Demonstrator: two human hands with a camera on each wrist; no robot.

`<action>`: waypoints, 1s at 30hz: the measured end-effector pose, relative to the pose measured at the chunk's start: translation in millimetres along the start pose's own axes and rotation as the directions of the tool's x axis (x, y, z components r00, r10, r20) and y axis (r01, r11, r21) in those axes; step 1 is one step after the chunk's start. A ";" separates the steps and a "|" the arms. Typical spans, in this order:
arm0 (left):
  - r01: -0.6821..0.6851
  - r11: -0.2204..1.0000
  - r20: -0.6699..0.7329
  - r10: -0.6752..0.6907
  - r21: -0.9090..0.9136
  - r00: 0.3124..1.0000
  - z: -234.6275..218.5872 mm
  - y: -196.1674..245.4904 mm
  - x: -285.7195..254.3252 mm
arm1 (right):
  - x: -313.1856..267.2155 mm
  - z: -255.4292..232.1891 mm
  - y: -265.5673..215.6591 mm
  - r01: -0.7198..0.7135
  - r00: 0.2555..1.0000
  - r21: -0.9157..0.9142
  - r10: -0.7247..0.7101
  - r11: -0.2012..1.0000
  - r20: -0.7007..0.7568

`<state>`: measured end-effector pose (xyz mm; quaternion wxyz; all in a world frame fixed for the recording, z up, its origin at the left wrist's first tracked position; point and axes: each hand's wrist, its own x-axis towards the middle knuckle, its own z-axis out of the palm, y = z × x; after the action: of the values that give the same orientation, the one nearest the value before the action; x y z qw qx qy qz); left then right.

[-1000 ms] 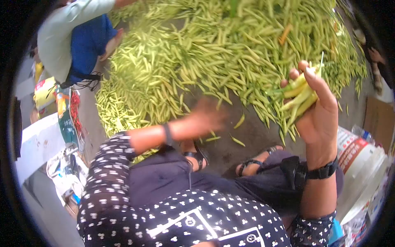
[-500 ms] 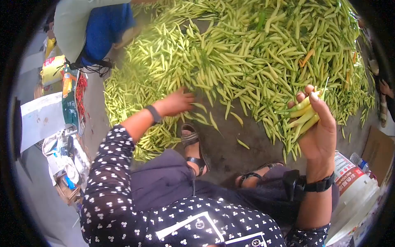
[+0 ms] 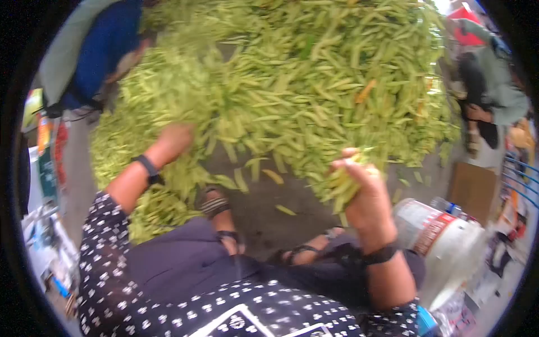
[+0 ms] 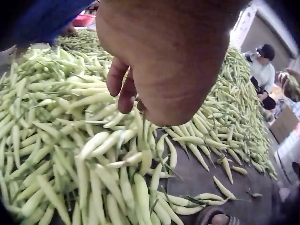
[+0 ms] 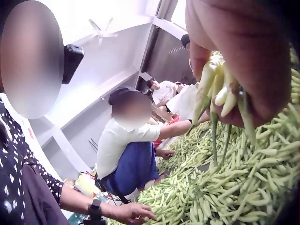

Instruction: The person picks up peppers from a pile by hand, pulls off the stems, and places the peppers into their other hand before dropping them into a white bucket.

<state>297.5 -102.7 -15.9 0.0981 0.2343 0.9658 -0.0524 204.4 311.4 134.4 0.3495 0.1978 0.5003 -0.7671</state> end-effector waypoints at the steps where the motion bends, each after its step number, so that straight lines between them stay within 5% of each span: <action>1: -0.001 0.996 0.046 -0.003 0.088 0.999 14.7 -1.8 -1.7 | -1.3 1.7 1.2 -0.024 1.000 0.002 0.024 1.000 -0.007; 2: 0.076 0.996 0.076 -0.079 0.043 0.994 11.4 -1.9 0.0 | -4.0 4.4 5.1 -0.024 0.999 -0.015 0.024 1.000 -0.035; 4: 0.102 0.994 -0.149 -0.108 -0.048 0.983 17.6 -7.3 -4.1 | -3.3 1.4 13.3 -0.051 0.998 -0.034 0.050 0.998 -0.043; 8: 0.420 0.865 -0.005 -0.438 -0.276 0.899 -38.1 7.1 13.9 | -4.0 -4.3 20.2 -0.157 0.986 -0.065 0.152 0.985 -0.074; 10: 0.280 0.797 -0.124 -0.402 -0.534 0.907 -60.7 17.2 42.2 | 1.4 2.1 23.8 -0.187 0.982 -0.075 0.186 0.979 -0.019; 11: 0.171 0.613 -0.146 -0.432 -0.772 0.890 -78.7 33.1 61.9 | 4.7 4.7 27.4 -0.204 0.979 -0.074 0.206 0.976 0.015; 13: 0.139 0.526 -0.033 -0.305 -0.839 0.952 -110.0 64.2 97.4 | 10.9 6.6 32.7 -0.168 0.986 -0.104 0.169 0.980 0.006; 14: -0.014 0.411 -0.120 -0.234 -0.912 0.965 -115.3 85.5 112.4 | 14.0 9.8 35.3 -0.137 0.991 -0.105 0.137 0.985 -0.010; 19: -0.173 0.178 -0.193 -0.098 -0.969 0.976 -138.6 151.6 148.1 | 20.8 7.9 31.3 -0.119 0.992 -0.045 0.121 0.992 0.035; 24: -0.352 0.224 -0.333 0.117 -0.909 0.936 -125.3 131.0 174.2 | 19.1 -16.3 27.4 -0.080 0.992 -0.044 0.075 0.996 -0.103; 25: -0.399 0.457 -0.429 0.040 -0.795 0.902 -106.7 119.0 184.6 | 18.6 -15.9 27.4 -0.043 0.989 -0.045 0.036 0.998 -0.143; 28: -0.017 0.823 -0.179 -0.104 -0.568 0.978 -72.3 66.0 186.5 | 23.4 -27.7 25.7 -0.009 0.985 -0.019 0.006 1.000 -0.170; 30: 0.224 0.879 0.067 -0.216 -0.422 0.974 -54.3 36.3 168.5 | 22.6 -24.7 23.2 -0.011 0.984 -0.007 0.010 1.000 -0.177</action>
<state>158.6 12.0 -1.0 0.1488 0.0957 0.9732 0.1471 205.0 320.2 94.6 0.3085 0.2663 0.5312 -0.7428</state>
